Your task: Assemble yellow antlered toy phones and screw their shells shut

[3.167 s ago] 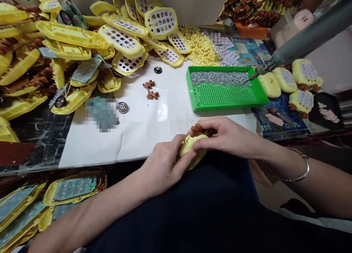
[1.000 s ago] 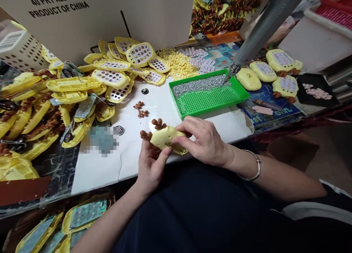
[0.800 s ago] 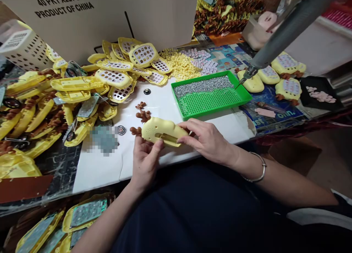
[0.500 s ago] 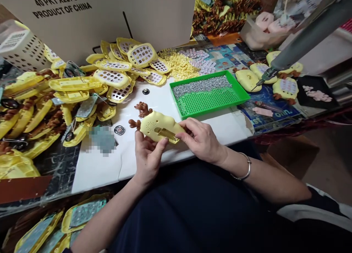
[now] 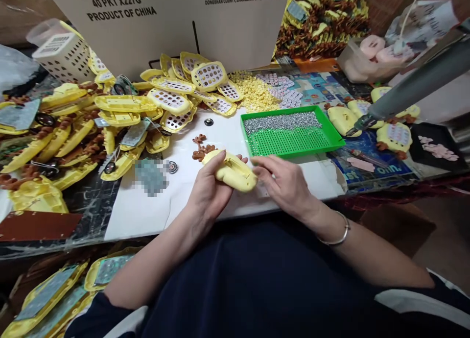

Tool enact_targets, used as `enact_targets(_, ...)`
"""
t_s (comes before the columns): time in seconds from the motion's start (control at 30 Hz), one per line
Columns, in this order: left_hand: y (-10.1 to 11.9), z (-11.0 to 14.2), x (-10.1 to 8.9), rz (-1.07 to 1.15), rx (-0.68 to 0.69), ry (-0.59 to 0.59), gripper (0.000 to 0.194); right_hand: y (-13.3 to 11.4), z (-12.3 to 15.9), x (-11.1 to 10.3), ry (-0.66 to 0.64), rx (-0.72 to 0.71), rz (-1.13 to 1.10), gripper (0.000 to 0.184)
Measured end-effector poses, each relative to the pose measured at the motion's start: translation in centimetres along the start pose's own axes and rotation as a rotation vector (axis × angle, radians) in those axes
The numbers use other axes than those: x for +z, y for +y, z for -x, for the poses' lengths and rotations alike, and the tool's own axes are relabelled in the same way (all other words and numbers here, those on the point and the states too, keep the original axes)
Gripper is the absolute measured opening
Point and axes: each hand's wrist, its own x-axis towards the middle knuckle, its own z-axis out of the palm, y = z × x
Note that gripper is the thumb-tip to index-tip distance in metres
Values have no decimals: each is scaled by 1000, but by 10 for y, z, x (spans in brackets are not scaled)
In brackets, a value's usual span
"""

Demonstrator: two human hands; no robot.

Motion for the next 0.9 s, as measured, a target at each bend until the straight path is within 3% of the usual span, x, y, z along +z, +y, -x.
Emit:
enact_targets(0.07, 1, -1, 4, 80, 0, 60, 12, -1, 4, 5, 226, -366, 296, 46)
enact_targets(0.1, 2, -1, 5, 99, 0, 64, 18, -2, 5, 7, 273, -507, 382, 43)
enact_targets(0.2, 2, 2, 7, 102, 4, 43, 28, -2, 4, 17, 324, -707, 513, 32)
enact_targets(0.3, 0, 5, 9, 92, 32, 58, 32, -1, 0, 23, 361, -721, 561, 25)
enact_targets(0.57, -2, 0, 6, 157, 74, 99, 33, 5, -7, 29, 281, -628, 533, 32)
enact_targets(0.8, -9, 0, 4, 167, 121, -38, 44, -6, -18, 32, 317, -685, 603, 38)
enact_targets(0.9, -4, 0, 3, 273, 131, -23, 34, -8, -22, 32, 339, -671, 597, 32)
